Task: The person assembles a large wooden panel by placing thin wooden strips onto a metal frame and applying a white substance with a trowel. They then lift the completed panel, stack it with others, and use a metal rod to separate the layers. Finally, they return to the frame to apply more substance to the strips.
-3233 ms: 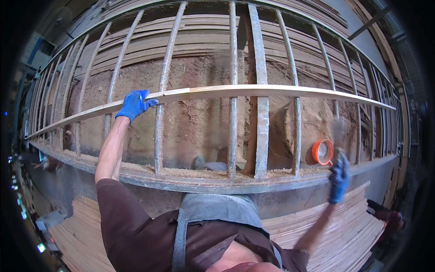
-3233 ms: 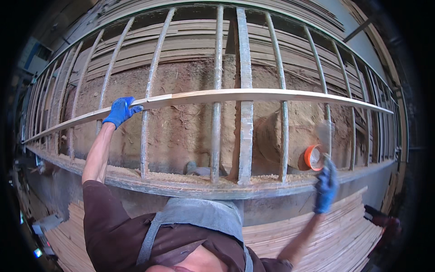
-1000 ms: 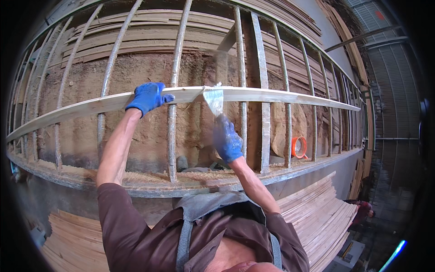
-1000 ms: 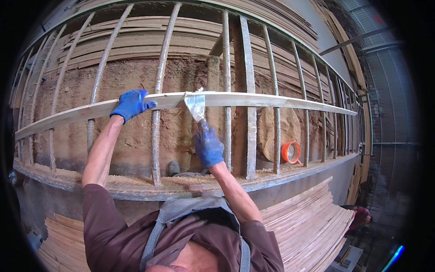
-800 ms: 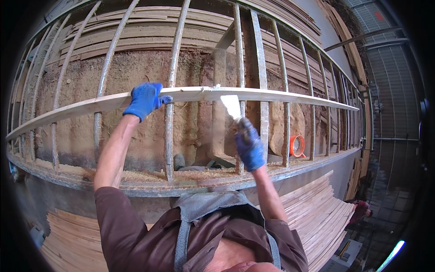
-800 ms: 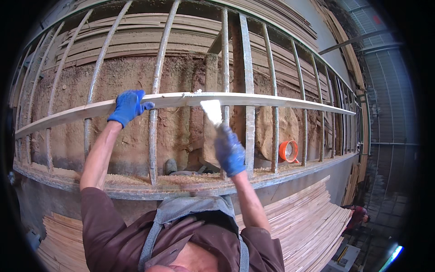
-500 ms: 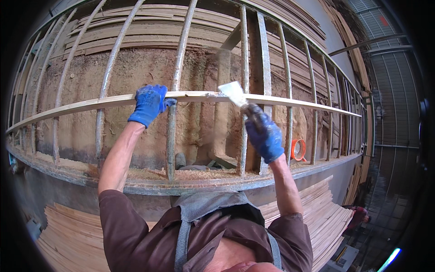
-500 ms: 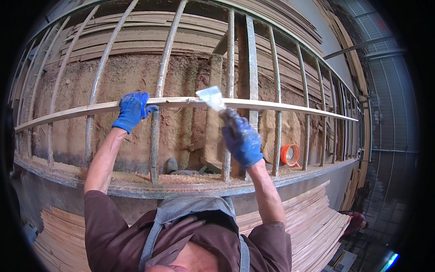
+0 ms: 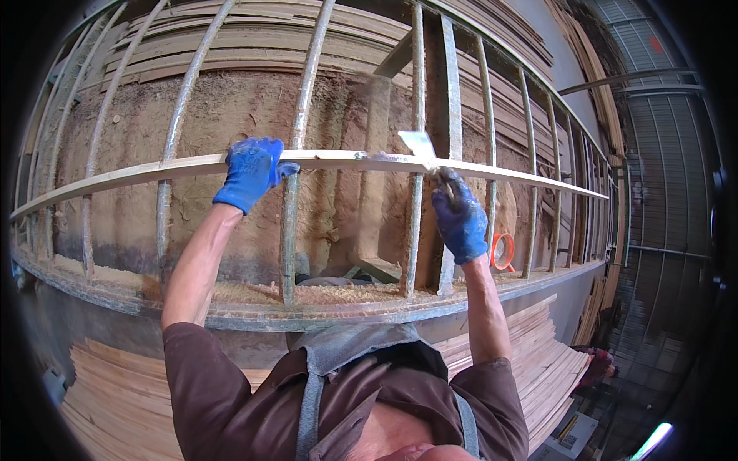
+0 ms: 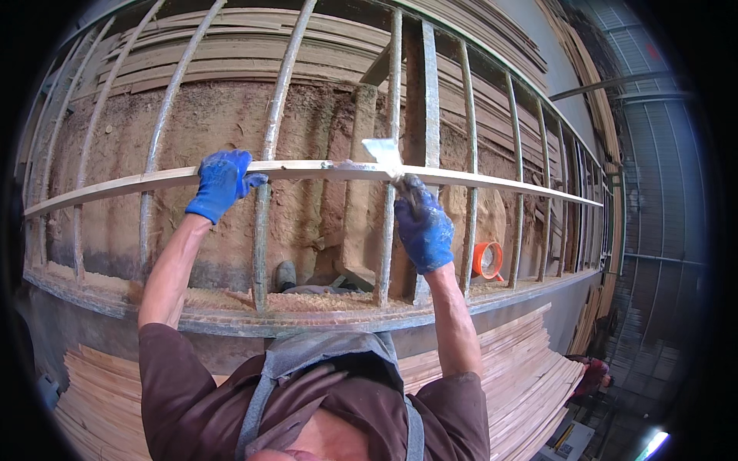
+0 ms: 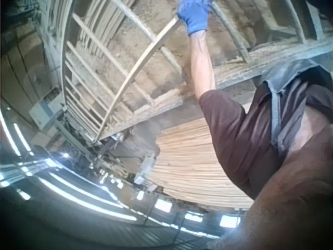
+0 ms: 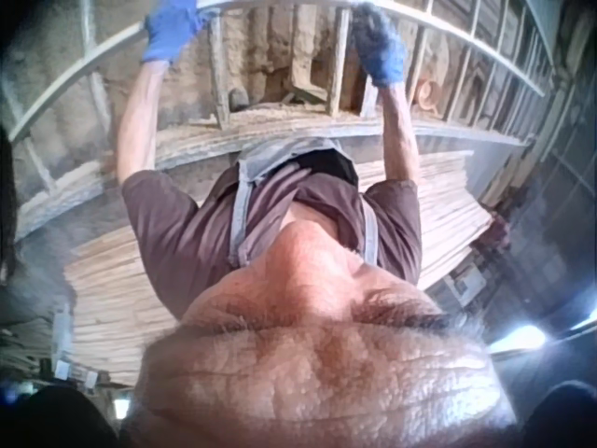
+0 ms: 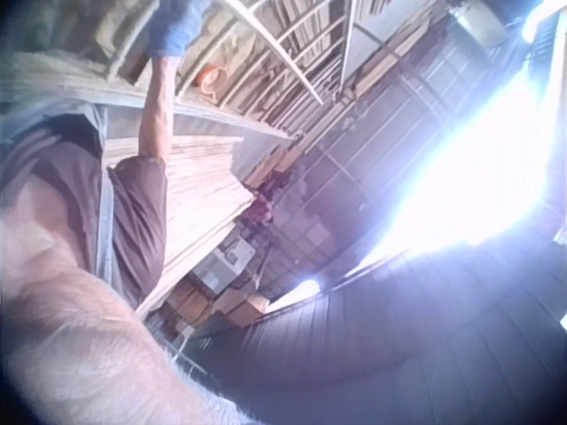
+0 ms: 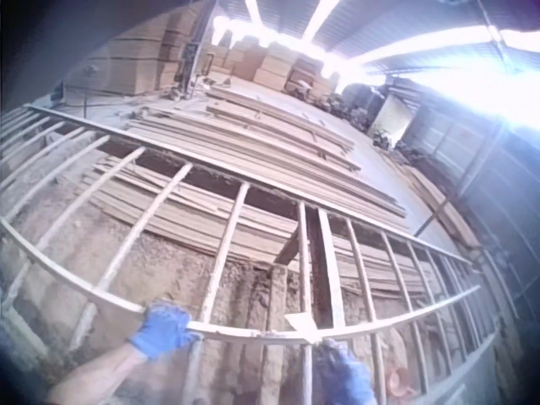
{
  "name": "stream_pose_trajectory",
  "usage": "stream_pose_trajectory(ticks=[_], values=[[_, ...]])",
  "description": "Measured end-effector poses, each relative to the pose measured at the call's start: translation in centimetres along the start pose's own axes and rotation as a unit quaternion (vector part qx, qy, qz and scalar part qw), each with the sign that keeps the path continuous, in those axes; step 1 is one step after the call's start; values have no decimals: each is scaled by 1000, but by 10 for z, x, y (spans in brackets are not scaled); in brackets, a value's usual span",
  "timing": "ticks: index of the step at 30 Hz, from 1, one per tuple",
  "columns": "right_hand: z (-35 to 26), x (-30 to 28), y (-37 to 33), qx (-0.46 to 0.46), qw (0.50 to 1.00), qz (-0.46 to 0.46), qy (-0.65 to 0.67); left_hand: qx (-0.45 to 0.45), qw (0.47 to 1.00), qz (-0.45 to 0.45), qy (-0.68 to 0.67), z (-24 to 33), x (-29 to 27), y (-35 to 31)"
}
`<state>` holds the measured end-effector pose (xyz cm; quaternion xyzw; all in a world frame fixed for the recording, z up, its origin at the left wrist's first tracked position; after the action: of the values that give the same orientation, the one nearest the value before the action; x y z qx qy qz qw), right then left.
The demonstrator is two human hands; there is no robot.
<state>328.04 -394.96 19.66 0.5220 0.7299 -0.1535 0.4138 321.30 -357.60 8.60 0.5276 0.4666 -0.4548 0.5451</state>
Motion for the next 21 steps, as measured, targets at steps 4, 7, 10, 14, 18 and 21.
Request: stream_pose_trajectory(ticks=[4,7,10,14,18,21], values=[[7,-5,-16,82,989,-43,114,4,998,31,59,3,14,-3],[8,-19,-17,84,991,-48,93,-3,997,29,78,4,15,-4],[0,-17,-18,79,990,-56,100,-9,996,13,88,5,12,-3],[-3,9,-11,76,984,-85,135,-3,998,33,56,2,16,-6],[-10,12,-1,66,985,-135,78,-16,998,23,53,5,10,-7],[-18,11,13,45,983,-175,-30,-22,998,29,53,5,9,-10]])
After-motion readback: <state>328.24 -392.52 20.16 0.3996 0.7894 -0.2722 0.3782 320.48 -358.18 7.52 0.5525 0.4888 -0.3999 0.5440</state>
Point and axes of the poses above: each hand's wrist, its own y-axis towards the middle knuckle, its own x-axis out of the palm, z = x × y, the point moved 1 cm from there along y, towards the middle knuckle, and after that the axes turned 14 degrees about y, right-handed, at the moved point
